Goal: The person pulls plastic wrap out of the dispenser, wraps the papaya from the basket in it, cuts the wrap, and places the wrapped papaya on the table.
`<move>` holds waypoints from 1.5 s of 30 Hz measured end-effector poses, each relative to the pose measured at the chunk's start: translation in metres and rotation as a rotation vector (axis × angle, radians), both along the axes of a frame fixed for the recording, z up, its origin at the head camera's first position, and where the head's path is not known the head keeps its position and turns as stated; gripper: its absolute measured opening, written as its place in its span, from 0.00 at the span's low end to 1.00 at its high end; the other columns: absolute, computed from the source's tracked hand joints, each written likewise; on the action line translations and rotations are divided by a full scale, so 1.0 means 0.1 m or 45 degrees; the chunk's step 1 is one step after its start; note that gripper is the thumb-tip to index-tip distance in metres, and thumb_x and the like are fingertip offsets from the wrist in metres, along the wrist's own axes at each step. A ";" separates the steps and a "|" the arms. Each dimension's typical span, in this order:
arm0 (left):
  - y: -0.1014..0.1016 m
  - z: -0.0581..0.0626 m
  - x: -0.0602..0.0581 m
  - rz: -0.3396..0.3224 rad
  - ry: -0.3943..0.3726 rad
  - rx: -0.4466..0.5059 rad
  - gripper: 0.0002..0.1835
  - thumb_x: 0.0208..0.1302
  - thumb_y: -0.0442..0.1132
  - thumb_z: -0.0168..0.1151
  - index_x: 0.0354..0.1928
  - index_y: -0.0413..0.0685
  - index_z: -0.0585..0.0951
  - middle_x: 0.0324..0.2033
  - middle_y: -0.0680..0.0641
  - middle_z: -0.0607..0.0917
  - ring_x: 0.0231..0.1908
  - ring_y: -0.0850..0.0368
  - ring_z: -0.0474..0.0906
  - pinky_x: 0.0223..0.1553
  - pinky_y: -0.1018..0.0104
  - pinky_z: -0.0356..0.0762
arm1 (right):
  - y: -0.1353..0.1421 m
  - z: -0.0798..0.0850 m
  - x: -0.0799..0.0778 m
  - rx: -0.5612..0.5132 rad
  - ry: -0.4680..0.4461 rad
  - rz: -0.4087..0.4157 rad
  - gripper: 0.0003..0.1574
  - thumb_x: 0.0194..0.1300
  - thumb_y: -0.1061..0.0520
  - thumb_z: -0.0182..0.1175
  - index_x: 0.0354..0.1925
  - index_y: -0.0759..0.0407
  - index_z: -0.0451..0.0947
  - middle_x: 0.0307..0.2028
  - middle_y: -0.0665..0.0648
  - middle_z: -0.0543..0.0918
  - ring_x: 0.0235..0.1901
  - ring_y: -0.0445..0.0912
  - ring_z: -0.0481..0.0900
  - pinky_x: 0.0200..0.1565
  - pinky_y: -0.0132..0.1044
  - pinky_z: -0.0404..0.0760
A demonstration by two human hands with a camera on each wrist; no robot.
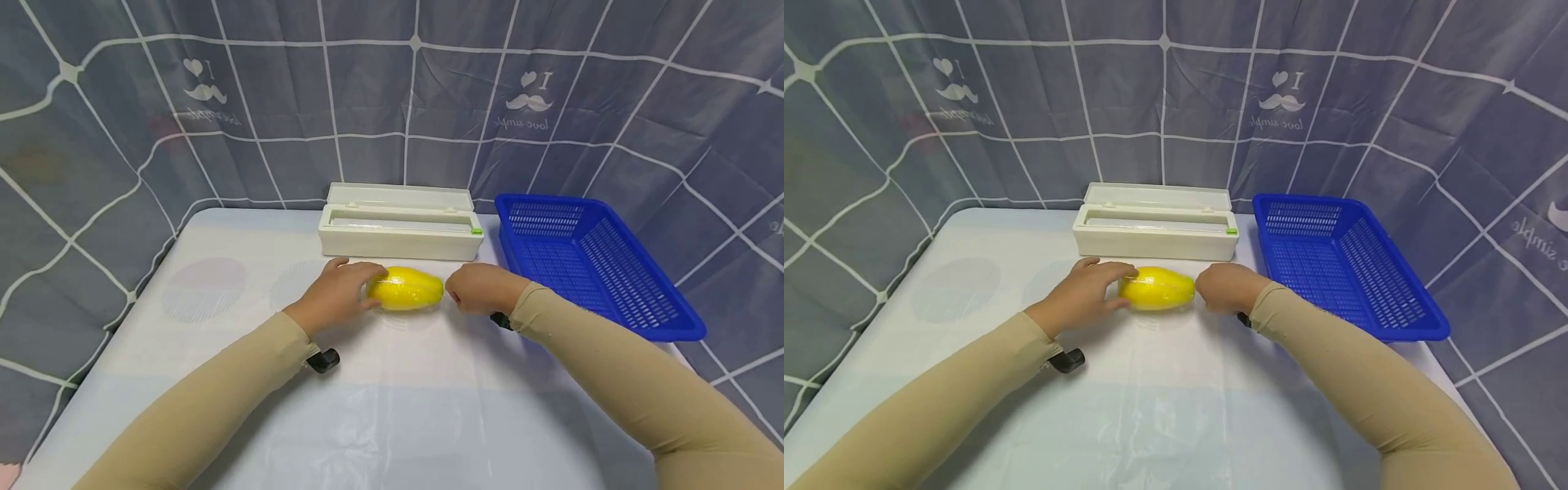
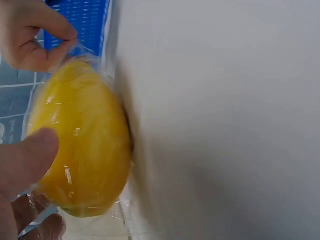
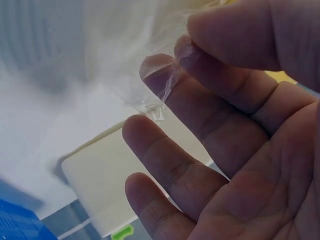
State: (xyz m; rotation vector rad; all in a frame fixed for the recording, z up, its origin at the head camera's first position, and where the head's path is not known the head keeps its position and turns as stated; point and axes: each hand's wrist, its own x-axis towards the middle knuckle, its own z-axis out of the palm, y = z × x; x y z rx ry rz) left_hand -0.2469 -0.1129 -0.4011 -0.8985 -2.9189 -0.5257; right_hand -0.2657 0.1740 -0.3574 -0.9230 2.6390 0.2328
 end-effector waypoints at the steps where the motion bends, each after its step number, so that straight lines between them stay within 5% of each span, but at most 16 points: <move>1: 0.01 -0.02 -0.01 0.019 0.008 0.020 0.29 0.65 0.48 0.76 0.67 0.51 0.80 0.64 0.52 0.85 0.67 0.52 0.80 0.77 0.39 0.60 | 0.00 0.00 0.01 0.001 -0.010 -0.008 0.08 0.68 0.61 0.62 0.31 0.52 0.80 0.27 0.49 0.82 0.30 0.46 0.77 0.40 0.41 0.82; 6: 0.02 -0.06 -0.05 0.112 0.007 0.093 0.19 0.65 0.47 0.76 0.55 0.49 0.85 0.56 0.52 0.90 0.55 0.49 0.86 0.69 0.48 0.73 | 0.02 0.02 0.02 -0.014 -0.050 -0.048 0.07 0.67 0.61 0.63 0.32 0.51 0.80 0.28 0.49 0.82 0.31 0.46 0.77 0.41 0.40 0.81; 12: 0.05 -0.04 -0.05 0.161 -0.052 0.119 0.13 0.64 0.47 0.76 0.41 0.50 0.83 0.57 0.51 0.90 0.55 0.49 0.87 0.61 0.52 0.82 | 0.09 0.04 0.04 -0.077 -0.037 -0.074 0.08 0.66 0.61 0.62 0.30 0.51 0.78 0.27 0.49 0.81 0.29 0.46 0.76 0.38 0.39 0.78; 21: 0.08 0.02 -0.05 0.219 -0.100 0.173 0.12 0.62 0.44 0.78 0.35 0.52 0.81 0.49 0.50 0.90 0.49 0.51 0.86 0.52 0.54 0.82 | 0.16 0.01 0.07 -0.134 0.007 -0.065 0.09 0.65 0.62 0.63 0.29 0.51 0.77 0.25 0.49 0.80 0.27 0.45 0.75 0.34 0.37 0.76; 26: 0.11 0.04 -0.07 0.246 -0.130 0.197 0.13 0.61 0.41 0.79 0.28 0.51 0.80 0.53 0.50 0.90 0.54 0.49 0.86 0.53 0.55 0.82 | 0.14 0.00 0.08 -0.123 0.025 -0.035 0.09 0.66 0.62 0.63 0.29 0.51 0.76 0.25 0.49 0.80 0.27 0.45 0.74 0.35 0.37 0.77; 40: 0.07 0.03 -0.07 0.058 -0.042 0.110 0.11 0.69 0.41 0.68 0.26 0.53 0.85 0.59 0.49 0.86 0.54 0.48 0.86 0.52 0.56 0.84 | 0.05 -0.07 0.11 -0.038 -0.003 -0.024 0.08 0.70 0.60 0.62 0.32 0.52 0.77 0.28 0.50 0.83 0.30 0.46 0.77 0.41 0.42 0.82; 45: 0.05 0.02 -0.10 0.062 -0.069 0.133 0.15 0.70 0.46 0.68 0.23 0.54 0.82 0.58 0.49 0.87 0.58 0.48 0.85 0.56 0.54 0.83 | 0.03 -0.09 0.13 -0.033 0.004 -0.024 0.08 0.71 0.61 0.61 0.32 0.52 0.77 0.28 0.50 0.82 0.30 0.46 0.77 0.41 0.42 0.83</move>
